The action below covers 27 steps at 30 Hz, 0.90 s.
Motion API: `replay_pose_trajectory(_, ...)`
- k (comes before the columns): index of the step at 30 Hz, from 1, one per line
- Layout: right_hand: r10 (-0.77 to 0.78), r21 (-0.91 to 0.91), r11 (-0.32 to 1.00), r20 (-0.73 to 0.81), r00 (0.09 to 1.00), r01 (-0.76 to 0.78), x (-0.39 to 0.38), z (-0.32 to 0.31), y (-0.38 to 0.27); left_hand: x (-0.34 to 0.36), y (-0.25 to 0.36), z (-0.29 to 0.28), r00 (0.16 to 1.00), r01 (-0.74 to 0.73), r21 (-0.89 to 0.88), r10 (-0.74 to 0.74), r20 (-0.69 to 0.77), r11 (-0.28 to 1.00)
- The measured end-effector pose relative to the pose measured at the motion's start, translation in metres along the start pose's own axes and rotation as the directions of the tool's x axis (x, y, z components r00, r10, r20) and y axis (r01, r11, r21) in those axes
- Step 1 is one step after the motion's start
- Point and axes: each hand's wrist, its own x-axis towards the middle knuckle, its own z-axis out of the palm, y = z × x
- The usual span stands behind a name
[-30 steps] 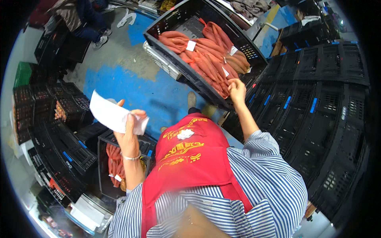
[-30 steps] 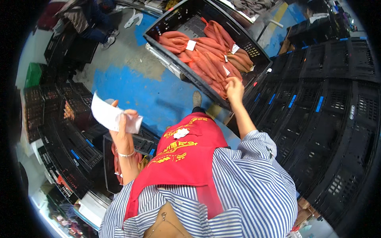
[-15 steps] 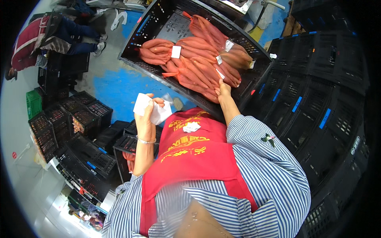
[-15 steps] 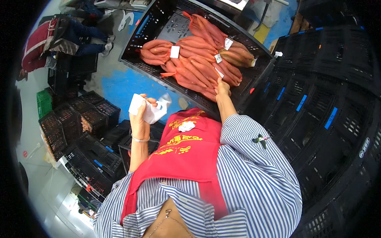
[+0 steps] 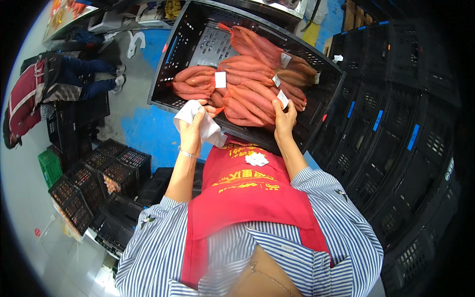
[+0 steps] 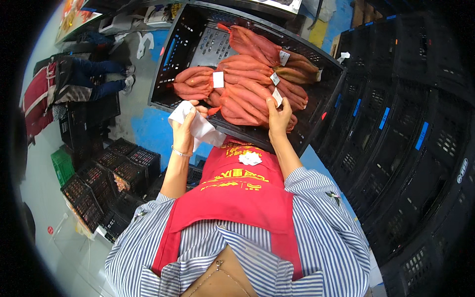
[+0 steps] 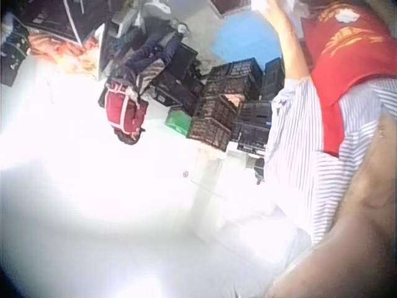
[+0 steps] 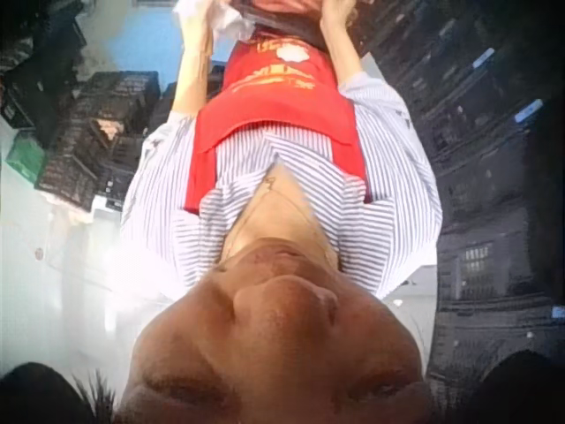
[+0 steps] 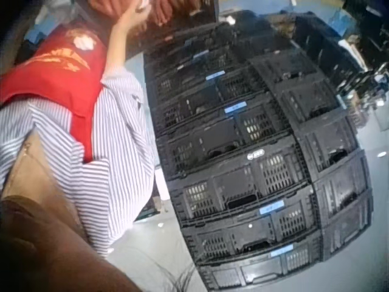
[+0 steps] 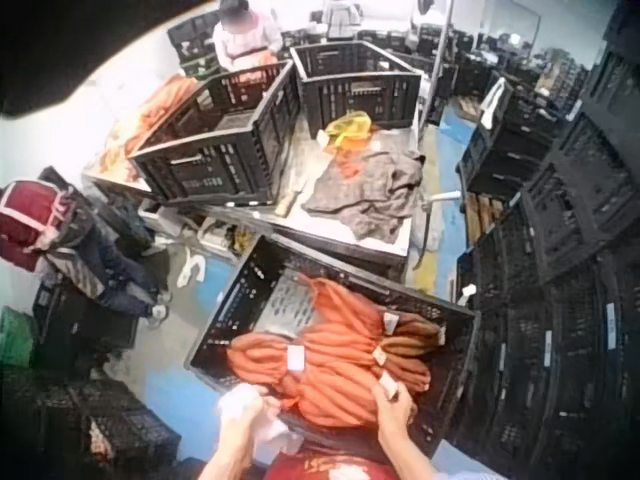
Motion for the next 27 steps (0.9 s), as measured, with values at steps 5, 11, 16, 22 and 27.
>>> replay_pose_trajectory(5, -0.227, -0.385, 0.896, 0.033, 0.973, 0.222, -0.016, -0.024, -0.061, 0.027, 0.010, -0.010, 0.997, 0.030, 0.019, -0.031, 0.071, 0.999)
replay_pose_trajectory(11, -0.441, -0.726, 0.571, 0.123, 0.889, 0.384, -0.047, -0.057, -0.156, 0.040, 0.005, -0.035, 0.995, 0.068, -0.082, -0.061, 0.082, 0.994)
replay_pose_trajectory(16, -0.417, -0.812, 0.396, 0.257, 0.872, 0.429, -0.017, -0.014, -0.136, 0.061, -0.007, -0.037, 0.987, 0.085, -0.158, -0.061, 0.151, 0.984)
replay_pose_trajectory(22, -0.321, -0.741, 0.397, 0.440, 0.838, 0.541, 0.015, 0.090, -0.062, 0.087, -0.065, -0.006, 0.935, 0.352, -0.339, -0.308, 0.178, 0.872)
replay_pose_trajectory(27, -0.110, -0.566, 0.675, 0.557, 0.823, 0.474, 0.014, 0.078, -0.052, 0.100, -0.098, -0.002, 0.923, 0.328, -0.301, -0.372, -0.099, 0.895)
